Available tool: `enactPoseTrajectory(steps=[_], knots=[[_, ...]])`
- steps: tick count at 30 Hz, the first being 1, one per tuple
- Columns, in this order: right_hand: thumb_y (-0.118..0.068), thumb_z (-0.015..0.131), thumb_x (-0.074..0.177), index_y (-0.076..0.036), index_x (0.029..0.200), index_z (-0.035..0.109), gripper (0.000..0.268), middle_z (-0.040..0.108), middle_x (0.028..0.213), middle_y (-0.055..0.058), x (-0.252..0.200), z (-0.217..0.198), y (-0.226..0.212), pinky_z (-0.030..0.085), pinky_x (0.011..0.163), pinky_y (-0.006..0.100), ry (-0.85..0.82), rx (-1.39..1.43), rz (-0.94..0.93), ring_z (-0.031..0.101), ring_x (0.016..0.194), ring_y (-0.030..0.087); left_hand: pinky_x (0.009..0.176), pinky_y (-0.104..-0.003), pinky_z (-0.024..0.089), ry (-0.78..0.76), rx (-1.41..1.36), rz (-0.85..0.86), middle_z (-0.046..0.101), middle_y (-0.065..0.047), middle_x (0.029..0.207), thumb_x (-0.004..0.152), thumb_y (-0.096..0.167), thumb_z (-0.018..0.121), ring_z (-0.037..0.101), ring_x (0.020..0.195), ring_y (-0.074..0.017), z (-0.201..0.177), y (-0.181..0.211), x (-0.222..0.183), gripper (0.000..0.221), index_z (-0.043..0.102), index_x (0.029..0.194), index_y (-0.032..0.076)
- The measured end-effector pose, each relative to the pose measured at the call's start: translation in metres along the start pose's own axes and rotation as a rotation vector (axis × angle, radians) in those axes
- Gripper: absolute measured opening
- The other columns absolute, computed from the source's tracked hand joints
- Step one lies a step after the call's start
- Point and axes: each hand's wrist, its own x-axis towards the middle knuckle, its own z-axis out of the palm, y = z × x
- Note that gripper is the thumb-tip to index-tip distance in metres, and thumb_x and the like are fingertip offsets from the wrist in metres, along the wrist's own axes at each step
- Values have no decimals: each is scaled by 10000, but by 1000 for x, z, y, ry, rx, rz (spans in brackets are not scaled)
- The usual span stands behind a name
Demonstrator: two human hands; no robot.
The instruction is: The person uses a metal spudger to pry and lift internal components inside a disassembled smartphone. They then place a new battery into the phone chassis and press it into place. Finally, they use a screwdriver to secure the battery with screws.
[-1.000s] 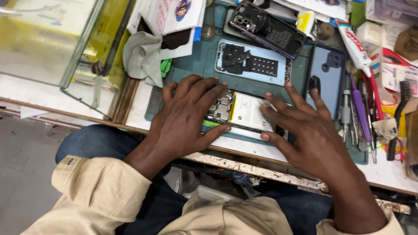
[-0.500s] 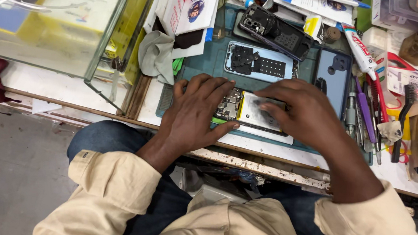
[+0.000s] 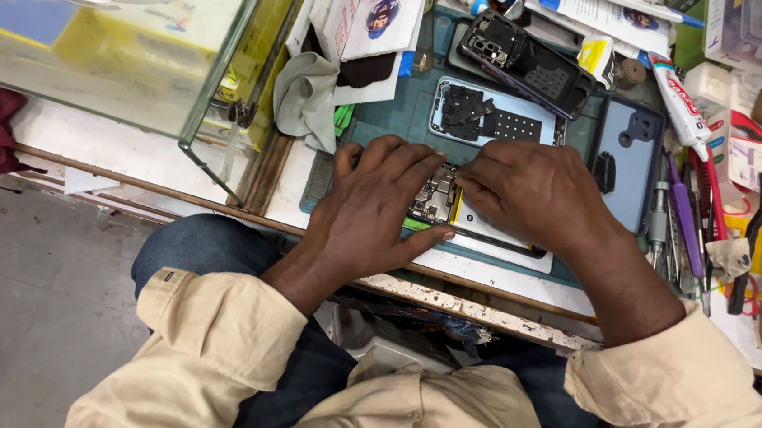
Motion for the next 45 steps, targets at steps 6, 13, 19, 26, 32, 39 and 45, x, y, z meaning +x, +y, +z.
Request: enactPoseTrajectory(steps=[6, 13, 19, 26, 32, 39, 45], knots=[[-310, 746, 914, -131, 910, 790, 184, 703, 803, -3, -1, 6, 2, 563, 534, 387, 2, 24, 69, 700, 660, 198, 1084, -570, 265, 3, 21, 8, 545, -138, 1437, 878, 560, 709, 435, 1356, -335, 0, 1, 1, 764, 569, 1393, 14], [-326, 754, 908, -148, 922, 794, 183, 714, 818, 4, -4, 6, 2, 565, 561, 408, 4, 39, 108, 704, 671, 217, 1075, -575, 264, -17, 15, -8, 555, -123, 1428, 864, 561, 714, 448, 1336, -317, -3, 3, 1, 764, 582, 1388, 21], [-310, 697, 963, -178, 1030, 808, 185, 780, 1014, 1, -18, -13, 11, 605, 698, 386, 28, 106, 55, 749, 842, 216, 1070, -557, 276, -16, 16, -10, 560, -117, 1426, 868, 566, 713, 460, 1328, -308, -5, 5, 2, 771, 581, 1388, 12], [-283, 664, 905, -166, 1217, 739, 342, 703, 1295, 30, -58, -21, -9, 575, 910, 429, -189, 122, 100, 669, 1180, 250, 1062, -561, 275, -12, 21, -4, 563, -127, 1414, 864, 541, 716, 460, 1318, -313, -3, 4, 1, 768, 578, 1397, 5], [-266, 686, 908, -181, 1276, 721, 379, 703, 1303, 31, -60, -20, 0, 359, 1130, 569, -203, 204, 33, 629, 1257, 235, 1053, -555, 281, -29, 0, -23, 561, -131, 1395, 856, 535, 728, 458, 1321, -316, -9, 8, 4, 810, 528, 1446, 17], [-321, 759, 842, -134, 1294, 695, 493, 676, 1355, 68, -62, -20, 9, 481, 1079, 468, -65, 346, 241, 602, 1309, 276, 1059, -561, 271, 10, 1, -29, 553, -145, 1398, 845, 537, 735, 457, 1321, -328, -7, 9, 0, 869, 470, 1497, 28], [-373, 767, 849, -112, 1213, 730, 450, 686, 1358, 63, -65, -12, 6, 432, 1097, 502, -34, 107, 75, 587, 1331, 285, 1065, -556, 280, -4, 11, -6, 558, -140, 1402, 860, 536, 727, 464, 1321, -324, -6, 7, 0, 837, 489, 1480, 27]])
